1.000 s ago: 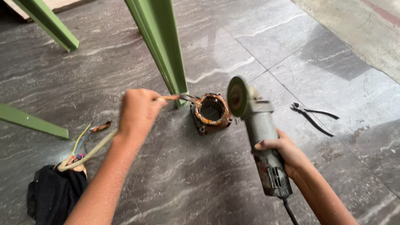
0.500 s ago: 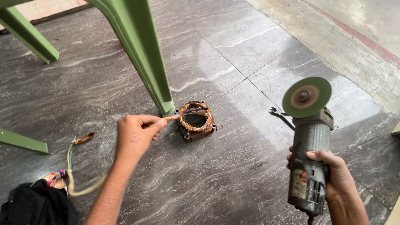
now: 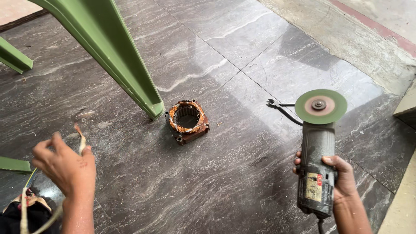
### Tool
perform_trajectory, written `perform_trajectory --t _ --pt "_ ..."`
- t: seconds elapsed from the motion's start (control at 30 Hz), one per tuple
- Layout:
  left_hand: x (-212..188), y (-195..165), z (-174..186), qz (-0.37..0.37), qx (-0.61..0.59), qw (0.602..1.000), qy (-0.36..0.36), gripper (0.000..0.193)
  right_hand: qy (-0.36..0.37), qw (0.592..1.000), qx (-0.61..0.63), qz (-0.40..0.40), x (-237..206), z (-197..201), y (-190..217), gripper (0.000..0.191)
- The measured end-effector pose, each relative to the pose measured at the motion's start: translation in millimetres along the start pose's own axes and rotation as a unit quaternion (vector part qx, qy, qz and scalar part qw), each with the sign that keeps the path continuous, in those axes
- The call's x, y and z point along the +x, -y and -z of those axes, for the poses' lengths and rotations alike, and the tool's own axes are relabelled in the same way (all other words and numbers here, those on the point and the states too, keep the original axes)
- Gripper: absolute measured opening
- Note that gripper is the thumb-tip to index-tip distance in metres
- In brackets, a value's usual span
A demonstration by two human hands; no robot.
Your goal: The person uses an angle grinder to cut a motor stator placed on a green plastic chair. They hold the stator with one hand and operate the grinder with the other, cutting through the copper windings until the stator separates into two pieces. The person then uses a screwdriver to pry the pieces apart and places the grinder on the floor.
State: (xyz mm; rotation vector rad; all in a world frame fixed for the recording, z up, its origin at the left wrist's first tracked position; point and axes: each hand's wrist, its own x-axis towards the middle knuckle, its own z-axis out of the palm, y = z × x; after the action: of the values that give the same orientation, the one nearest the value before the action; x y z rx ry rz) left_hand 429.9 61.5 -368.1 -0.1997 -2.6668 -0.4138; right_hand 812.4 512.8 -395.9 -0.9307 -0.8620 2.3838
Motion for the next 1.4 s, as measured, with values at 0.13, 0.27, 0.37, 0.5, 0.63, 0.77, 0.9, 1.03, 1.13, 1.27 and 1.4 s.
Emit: perform_trajectory --t 0.13,0.27,0.37,0.5,0.63,0.77,0.9,1.03,1.13,1.27,1.4 --pt "-47 -54 -14 -0.075 -0.152 0.984 -0.046 0.041 0.09 0.986 0.132 -0.035 15 -3 -25 0.084" --pt "-143 -173 -27 -0.007 -0.49 0.702 0.518 0.043 0.15 0.976 0.159 -0.006 31 -17 -47 0.085" --pt "-187 -229 -24 -0.369 -0.465 0.703 0.392 0.115 0.166 0.975 0.145 0.028 43 -27 -56 0.087" --pt "-180 -271 -35 -0.55 -0.376 0.714 0.214 0.069 0.187 0.974 0.122 0.036 62 -36 -54 0.086" --pt "-161 -281 -43 -0.632 -0.318 0.693 0.137 0.056 0.215 0.968 0.123 0.022 86 -43 -49 0.084" --pt "-149 -284 -50 -0.677 -0.271 0.681 0.062 0.047 0.233 0.966 0.11 0.0 108 -45 -53 0.079" --pt "-142 -285 -60 -0.711 -0.188 0.677 0.011 0.043 0.223 0.965 0.123 -0.061 132 -44 -63 0.071" --pt "-137 -283 -69 -0.711 -0.141 0.687 0.049 0.036 0.246 0.946 0.148 -0.152 155 -48 -80 0.066" --pt "-127 -283 -77 -0.702 -0.142 0.697 0.03 0.037 0.244 0.947 0.169 -0.124 168 -56 -93 0.065" --pt "-118 -291 -87 -0.699 -0.118 0.699 0.1 0.016 0.24 0.938 0.212 -0.131 180 -63 -94 0.066" --pt "-122 -303 -93 -0.693 -0.098 0.704 0.118 0.018 0.238 0.944 0.165 -0.156 188 -66 -81 0.065"
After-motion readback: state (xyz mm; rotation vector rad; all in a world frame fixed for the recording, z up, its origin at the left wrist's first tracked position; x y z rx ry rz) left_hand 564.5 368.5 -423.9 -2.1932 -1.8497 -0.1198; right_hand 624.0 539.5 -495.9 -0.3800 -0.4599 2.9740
